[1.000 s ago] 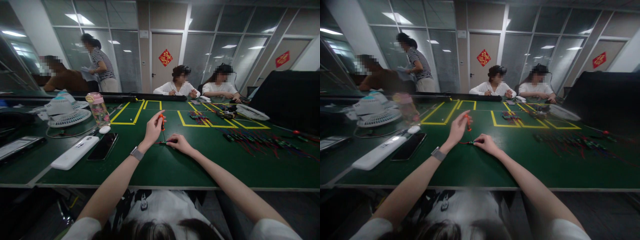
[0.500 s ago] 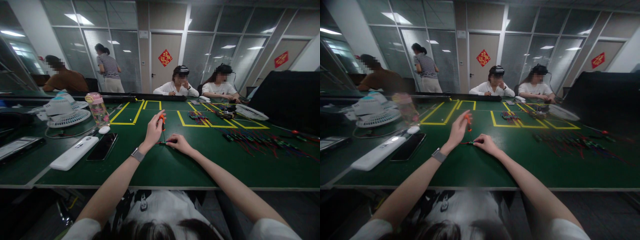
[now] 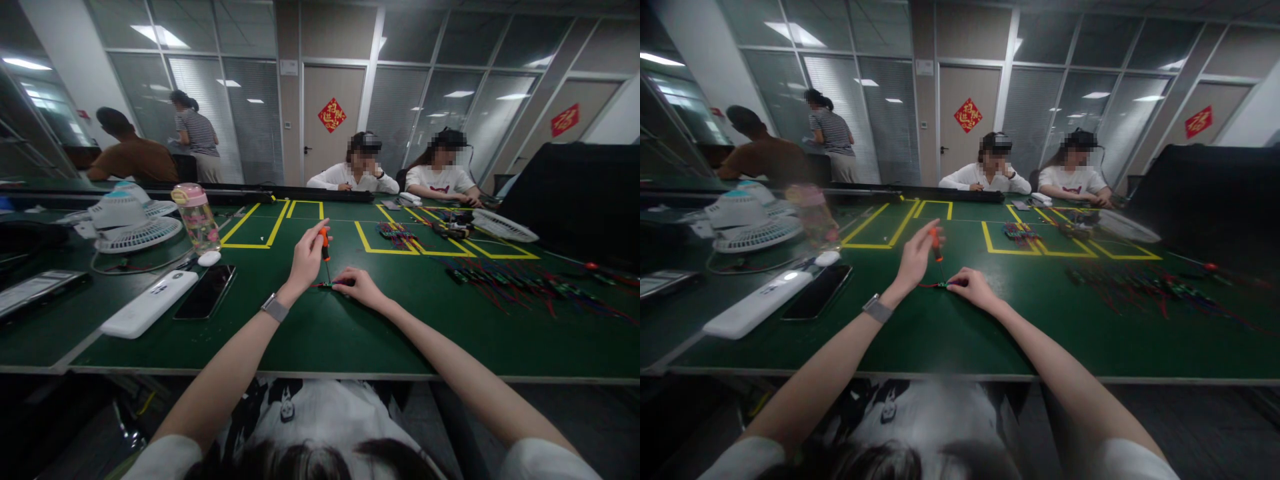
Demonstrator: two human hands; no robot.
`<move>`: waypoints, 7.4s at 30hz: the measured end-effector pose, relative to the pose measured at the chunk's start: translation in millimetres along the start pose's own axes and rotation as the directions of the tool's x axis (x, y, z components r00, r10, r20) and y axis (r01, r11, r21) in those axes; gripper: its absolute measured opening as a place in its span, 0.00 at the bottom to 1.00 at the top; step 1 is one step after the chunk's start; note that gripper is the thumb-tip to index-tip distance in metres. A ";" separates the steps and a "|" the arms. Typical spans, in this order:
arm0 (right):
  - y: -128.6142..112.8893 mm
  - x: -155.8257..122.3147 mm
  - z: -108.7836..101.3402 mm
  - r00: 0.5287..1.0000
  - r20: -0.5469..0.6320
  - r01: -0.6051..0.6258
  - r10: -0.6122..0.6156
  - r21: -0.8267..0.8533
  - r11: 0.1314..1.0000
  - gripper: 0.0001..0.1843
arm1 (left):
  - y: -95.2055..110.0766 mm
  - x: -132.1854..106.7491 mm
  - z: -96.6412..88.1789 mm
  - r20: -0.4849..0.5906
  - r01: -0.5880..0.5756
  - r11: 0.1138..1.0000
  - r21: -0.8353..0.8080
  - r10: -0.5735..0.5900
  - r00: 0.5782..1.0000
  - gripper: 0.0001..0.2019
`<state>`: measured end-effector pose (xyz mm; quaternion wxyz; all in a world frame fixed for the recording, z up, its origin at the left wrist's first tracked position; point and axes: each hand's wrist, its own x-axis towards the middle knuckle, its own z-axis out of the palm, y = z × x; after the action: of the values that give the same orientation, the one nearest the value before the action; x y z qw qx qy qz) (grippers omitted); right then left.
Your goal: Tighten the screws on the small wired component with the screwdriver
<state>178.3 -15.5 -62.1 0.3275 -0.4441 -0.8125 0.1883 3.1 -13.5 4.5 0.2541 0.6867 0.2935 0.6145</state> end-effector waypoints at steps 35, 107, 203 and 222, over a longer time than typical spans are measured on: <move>-1.1 0.0 -0.8 1.000 0.000 -0.002 0.002 -0.003 1.000 0.09 | 1.2 0.7 -0.2 0.026 -0.007 0.998 -0.061 0.009 1.000 0.17; 2.0 0.6 0.9 1.000 -0.011 0.009 -0.009 0.003 1.000 0.09 | 7.4 -4.2 -1.2 -0.059 -0.169 0.942 0.292 0.194 0.979 0.13; 9.9 4.1 1.8 0.998 -0.066 -0.007 0.012 0.080 0.997 0.11 | -3.0 -2.4 1.5 -0.091 -0.102 0.977 0.186 0.121 0.988 0.12; 9.3 3.2 -0.4 0.998 -0.060 -0.008 0.016 0.130 0.991 0.10 | -0.4 0.1 -1.3 -0.091 -0.056 0.992 0.112 0.067 0.994 0.15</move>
<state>183.0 -7.8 -66.2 0.3793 -0.4322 -0.7855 0.2289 1.8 -13.2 4.4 0.1830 0.6784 0.3170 0.6371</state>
